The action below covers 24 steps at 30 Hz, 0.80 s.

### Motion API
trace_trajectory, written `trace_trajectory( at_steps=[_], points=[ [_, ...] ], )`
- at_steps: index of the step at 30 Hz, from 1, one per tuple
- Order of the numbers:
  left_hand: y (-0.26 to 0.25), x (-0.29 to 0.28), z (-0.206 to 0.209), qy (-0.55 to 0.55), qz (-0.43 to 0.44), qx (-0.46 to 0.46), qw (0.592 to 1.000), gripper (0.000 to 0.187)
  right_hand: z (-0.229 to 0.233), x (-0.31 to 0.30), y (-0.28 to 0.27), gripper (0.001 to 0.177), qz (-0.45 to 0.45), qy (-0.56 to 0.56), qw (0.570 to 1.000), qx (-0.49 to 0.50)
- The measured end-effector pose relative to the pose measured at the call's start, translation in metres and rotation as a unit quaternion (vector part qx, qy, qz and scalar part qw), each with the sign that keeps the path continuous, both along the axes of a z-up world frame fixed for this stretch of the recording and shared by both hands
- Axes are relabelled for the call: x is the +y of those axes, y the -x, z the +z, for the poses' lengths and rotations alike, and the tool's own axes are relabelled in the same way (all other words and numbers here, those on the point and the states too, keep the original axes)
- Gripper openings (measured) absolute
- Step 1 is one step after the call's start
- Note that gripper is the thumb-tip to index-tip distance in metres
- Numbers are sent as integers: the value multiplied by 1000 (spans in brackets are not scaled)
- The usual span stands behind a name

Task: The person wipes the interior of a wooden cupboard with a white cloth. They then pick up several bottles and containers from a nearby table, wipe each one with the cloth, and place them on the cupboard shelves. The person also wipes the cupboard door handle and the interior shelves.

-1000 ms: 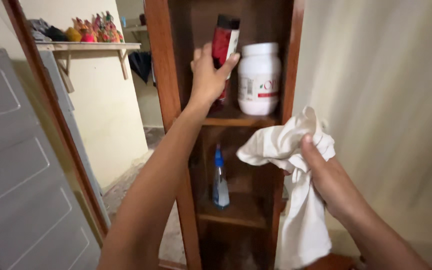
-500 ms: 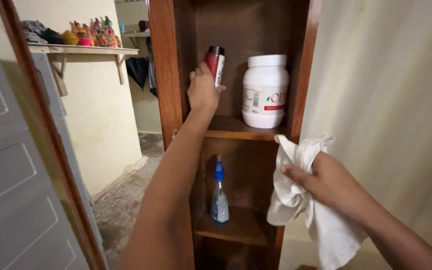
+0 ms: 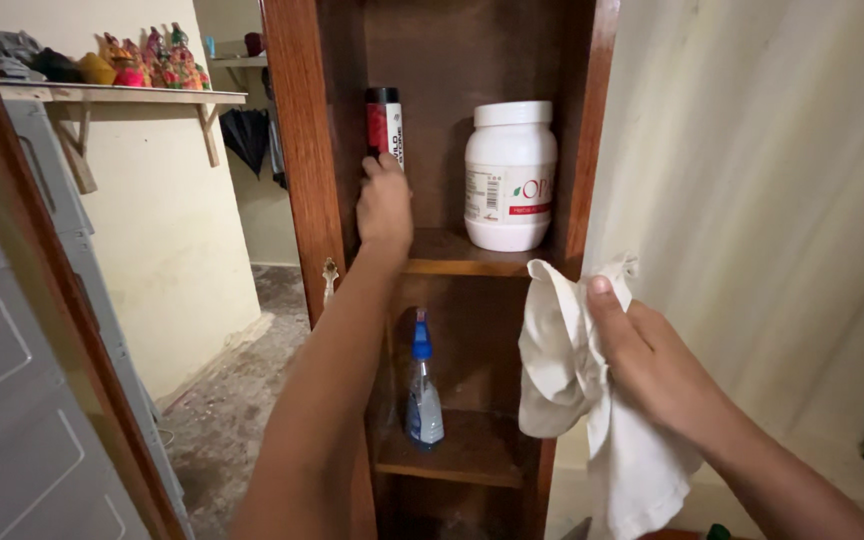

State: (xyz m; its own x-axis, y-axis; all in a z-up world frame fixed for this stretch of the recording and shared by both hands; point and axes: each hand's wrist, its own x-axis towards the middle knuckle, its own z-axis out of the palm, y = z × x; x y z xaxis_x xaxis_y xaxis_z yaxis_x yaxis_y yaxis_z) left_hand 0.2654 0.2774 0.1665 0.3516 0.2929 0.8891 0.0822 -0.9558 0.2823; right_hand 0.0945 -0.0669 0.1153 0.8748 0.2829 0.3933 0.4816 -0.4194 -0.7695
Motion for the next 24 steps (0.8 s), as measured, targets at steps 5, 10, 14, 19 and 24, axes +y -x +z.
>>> trace_trajectory(
  at_steps=[5, 10, 14, 19, 24],
  points=[
    [36, -20, -4, -4, 24, 64, 998, 45, 6, 0, 20, 61, 31, 21, 999, 0],
    [123, -89, -1, -78, -137, -51, 986, 38, -7, -12, 28, 41, 3, -9, 998, -64],
    [215, -165, -53, 9, -421, -43, 906, 59, -54, -54, 7, 44, 14, -158, 987, 8],
    [284, -249, -125, 88, -681, 50, 726, 76, -114, -120, 33, 57, 11, -387, 905, 175],
    [262, -309, -205, 297, -651, 178, 676, 53, -161, -159, 90, 58, -23, -330, 938, 106]
  ],
)
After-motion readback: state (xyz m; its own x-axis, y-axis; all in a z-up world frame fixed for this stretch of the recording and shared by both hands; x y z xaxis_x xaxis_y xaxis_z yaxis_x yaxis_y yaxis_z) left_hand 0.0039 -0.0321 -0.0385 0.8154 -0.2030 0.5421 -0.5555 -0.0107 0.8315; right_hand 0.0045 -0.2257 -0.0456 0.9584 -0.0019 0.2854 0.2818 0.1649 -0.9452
